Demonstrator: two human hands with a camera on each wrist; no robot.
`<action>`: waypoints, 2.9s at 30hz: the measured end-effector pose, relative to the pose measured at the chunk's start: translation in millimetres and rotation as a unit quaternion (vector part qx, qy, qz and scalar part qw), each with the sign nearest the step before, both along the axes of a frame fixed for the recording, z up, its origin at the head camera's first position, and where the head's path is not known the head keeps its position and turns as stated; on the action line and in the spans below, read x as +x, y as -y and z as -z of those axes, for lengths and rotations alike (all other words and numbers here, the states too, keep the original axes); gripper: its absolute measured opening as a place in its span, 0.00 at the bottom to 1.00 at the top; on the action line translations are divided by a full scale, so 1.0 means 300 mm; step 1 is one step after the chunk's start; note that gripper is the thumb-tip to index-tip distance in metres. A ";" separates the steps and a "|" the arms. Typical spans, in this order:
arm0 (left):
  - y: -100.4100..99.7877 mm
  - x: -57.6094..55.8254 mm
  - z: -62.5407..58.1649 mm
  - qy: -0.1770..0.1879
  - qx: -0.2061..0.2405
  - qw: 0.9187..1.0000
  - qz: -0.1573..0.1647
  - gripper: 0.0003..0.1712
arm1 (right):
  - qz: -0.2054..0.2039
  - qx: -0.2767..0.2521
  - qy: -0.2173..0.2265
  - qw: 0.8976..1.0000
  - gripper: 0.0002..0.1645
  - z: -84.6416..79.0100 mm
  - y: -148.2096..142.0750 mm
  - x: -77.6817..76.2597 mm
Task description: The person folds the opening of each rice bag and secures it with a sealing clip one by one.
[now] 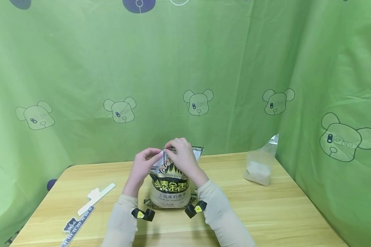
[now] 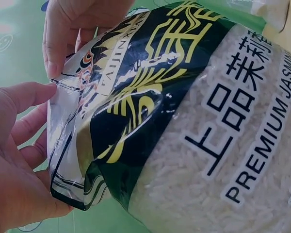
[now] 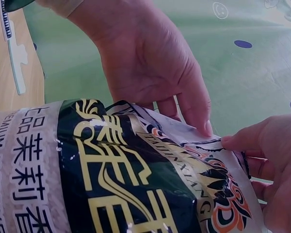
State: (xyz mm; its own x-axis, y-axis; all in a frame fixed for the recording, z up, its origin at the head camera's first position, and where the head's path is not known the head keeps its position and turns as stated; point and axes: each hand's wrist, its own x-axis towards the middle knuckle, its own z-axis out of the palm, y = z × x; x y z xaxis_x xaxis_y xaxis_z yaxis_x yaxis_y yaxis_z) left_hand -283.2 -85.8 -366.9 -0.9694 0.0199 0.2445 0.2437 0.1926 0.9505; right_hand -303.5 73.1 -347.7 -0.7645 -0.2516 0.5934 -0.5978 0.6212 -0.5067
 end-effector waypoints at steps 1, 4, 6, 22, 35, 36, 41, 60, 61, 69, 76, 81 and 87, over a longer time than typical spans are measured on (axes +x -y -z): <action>0.000 -0.006 0.007 0.000 0.002 1.000 0.000 0.14 | 0.000 0.000 0.000 1.000 0.05 0.000 0.000 0.000; 0.001 -0.030 0.037 0.003 0.005 1.000 -0.001 0.15 | -0.001 -0.001 -0.001 1.000 0.05 -0.001 0.000 0.003; 0.004 -0.047 0.059 0.007 0.005 1.000 -0.004 0.16 | -0.003 -0.001 -0.001 1.000 0.05 -0.002 0.001 0.004; 0.024 -0.043 0.103 0.005 0.006 1.000 -0.024 0.13 | -0.001 0.001 0.000 1.000 0.05 0.004 0.002 0.001; 0.071 -0.029 0.134 0.014 -0.022 0.999 -0.026 0.15 | -0.005 0.002 -0.005 1.000 0.04 0.016 0.005 -0.005; 0.075 -0.028 0.136 0.016 -0.026 0.999 -0.026 0.15 | -0.005 0.002 -0.005 1.000 0.05 0.017 0.005 -0.006; 0.098 -0.024 0.150 0.017 -0.047 0.998 -0.028 0.15 | -0.004 0.002 -0.002 1.000 0.05 0.020 0.003 -0.006; 0.157 -0.018 0.185 0.001 -0.097 0.995 -0.027 0.13 | -0.010 -0.009 0.001 1.000 0.04 0.014 0.004 -0.003; 0.158 -0.017 0.185 -0.001 -0.098 0.995 -0.025 0.12 | -0.010 -0.010 0.000 1.000 0.04 0.013 0.003 -0.003; 0.163 -0.006 0.181 -0.008 -0.109 0.994 -0.030 0.11 | -0.012 -0.009 -0.009 1.000 0.04 0.020 0.001 -0.003; 0.164 0.000 0.177 -0.001 -0.107 0.994 -0.036 0.12 | -0.007 -0.004 -0.014 1.000 0.04 0.016 0.005 -0.002; 0.167 0.014 0.169 0.000 -0.113 0.993 -0.040 0.12 | -0.005 0.001 -0.005 1.000 0.05 0.014 0.005 0.000; 0.189 0.050 0.155 0.009 -0.118 0.992 -0.048 0.16 | -0.003 -0.001 -0.002 1.000 0.04 0.012 0.003 0.001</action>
State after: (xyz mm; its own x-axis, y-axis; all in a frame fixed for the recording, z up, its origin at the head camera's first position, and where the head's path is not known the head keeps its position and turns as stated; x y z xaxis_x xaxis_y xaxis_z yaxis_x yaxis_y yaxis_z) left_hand -268.3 -142.6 -413.3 -0.9738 -0.0185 0.2268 0.1968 0.4317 0.8803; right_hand -303.2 72.3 -351.2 -0.7603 -0.2548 0.5976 -0.6038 0.6166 -0.5053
